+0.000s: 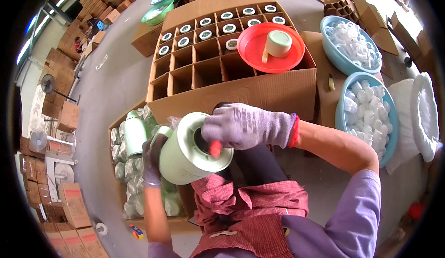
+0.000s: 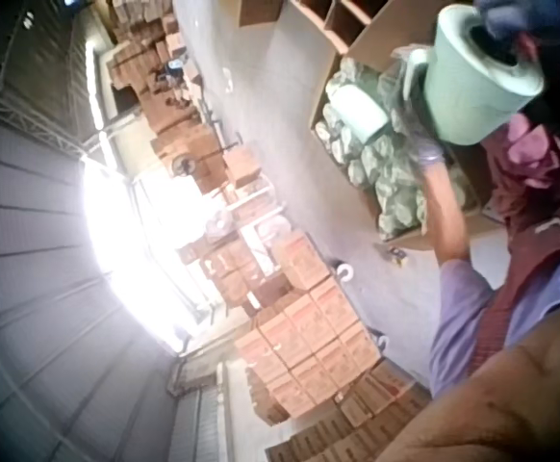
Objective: The person assembles light green thermos flasks by inserting a metal liner, placing a lid, and screwing on a cap. The person then wraps each completed unit in a plastic bag and places it into a cardboard box.
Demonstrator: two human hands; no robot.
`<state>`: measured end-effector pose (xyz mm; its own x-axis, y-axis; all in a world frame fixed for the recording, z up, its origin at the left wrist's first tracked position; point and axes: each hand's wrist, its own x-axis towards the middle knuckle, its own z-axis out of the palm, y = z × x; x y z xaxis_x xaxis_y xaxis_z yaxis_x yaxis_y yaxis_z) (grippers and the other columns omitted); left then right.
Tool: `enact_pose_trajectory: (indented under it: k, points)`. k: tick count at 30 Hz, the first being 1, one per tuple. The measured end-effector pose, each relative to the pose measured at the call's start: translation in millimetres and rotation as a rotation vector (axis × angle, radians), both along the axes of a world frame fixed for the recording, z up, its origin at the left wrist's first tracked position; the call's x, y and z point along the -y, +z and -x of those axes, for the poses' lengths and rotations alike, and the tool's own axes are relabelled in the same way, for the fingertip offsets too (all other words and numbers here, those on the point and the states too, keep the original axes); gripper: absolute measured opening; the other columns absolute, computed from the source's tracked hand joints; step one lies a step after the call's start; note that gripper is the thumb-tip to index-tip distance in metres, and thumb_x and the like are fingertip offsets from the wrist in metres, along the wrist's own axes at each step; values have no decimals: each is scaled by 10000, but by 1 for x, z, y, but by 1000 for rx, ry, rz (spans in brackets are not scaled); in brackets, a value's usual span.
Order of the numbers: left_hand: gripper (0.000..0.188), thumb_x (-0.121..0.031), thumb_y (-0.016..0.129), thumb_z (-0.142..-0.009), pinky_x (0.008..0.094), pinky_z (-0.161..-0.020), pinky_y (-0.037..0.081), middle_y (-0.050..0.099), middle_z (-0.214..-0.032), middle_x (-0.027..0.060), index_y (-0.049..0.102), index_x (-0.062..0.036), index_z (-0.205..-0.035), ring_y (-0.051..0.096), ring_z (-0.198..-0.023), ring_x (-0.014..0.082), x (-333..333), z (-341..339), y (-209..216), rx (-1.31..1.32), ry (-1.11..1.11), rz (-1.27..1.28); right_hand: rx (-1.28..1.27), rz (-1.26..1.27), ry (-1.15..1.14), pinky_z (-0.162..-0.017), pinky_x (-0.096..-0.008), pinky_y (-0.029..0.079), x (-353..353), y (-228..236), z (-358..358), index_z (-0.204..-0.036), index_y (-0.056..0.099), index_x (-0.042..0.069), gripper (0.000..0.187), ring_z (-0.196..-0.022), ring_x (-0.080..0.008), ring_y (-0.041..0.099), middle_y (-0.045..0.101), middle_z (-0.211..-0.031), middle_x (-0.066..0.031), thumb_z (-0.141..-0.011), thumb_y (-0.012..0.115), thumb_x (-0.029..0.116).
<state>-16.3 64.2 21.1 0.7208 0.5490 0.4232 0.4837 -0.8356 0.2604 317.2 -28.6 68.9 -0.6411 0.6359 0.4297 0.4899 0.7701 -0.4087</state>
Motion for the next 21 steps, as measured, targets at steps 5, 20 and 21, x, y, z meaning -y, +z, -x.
enact_pose_trajectory:
  k: [5,20,21]
  points:
    - [307,-93,553,-943,347,-919,449,641,-1086,140,621,39,-1212,568,-1000,202,68,-18,3,611,518,704,-381,464,-262,-649,-442,458,13,-23,-2,-985,519,58,266,-741,-404,602,586,-787,-176,-914,705,235]
    - [704,-91,624,-753,320,-780,547,663,-1094,99,452,-39,-1433,670,-891,177,89,-52,58,-161,108,1303,547,137,-1045,-674,-471,547,-27,-49,-175,-973,646,81,176,-795,-349,673,673,-874,-132,-851,617,204]
    - [659,-40,578,-772,283,-817,526,645,-1118,87,460,-27,-1420,656,-935,158,88,-50,54,-180,108,1297,384,36,-1036,-775,-435,544,-17,-48,-179,-976,646,87,170,-880,-334,663,665,-923,-124,-855,614,202]
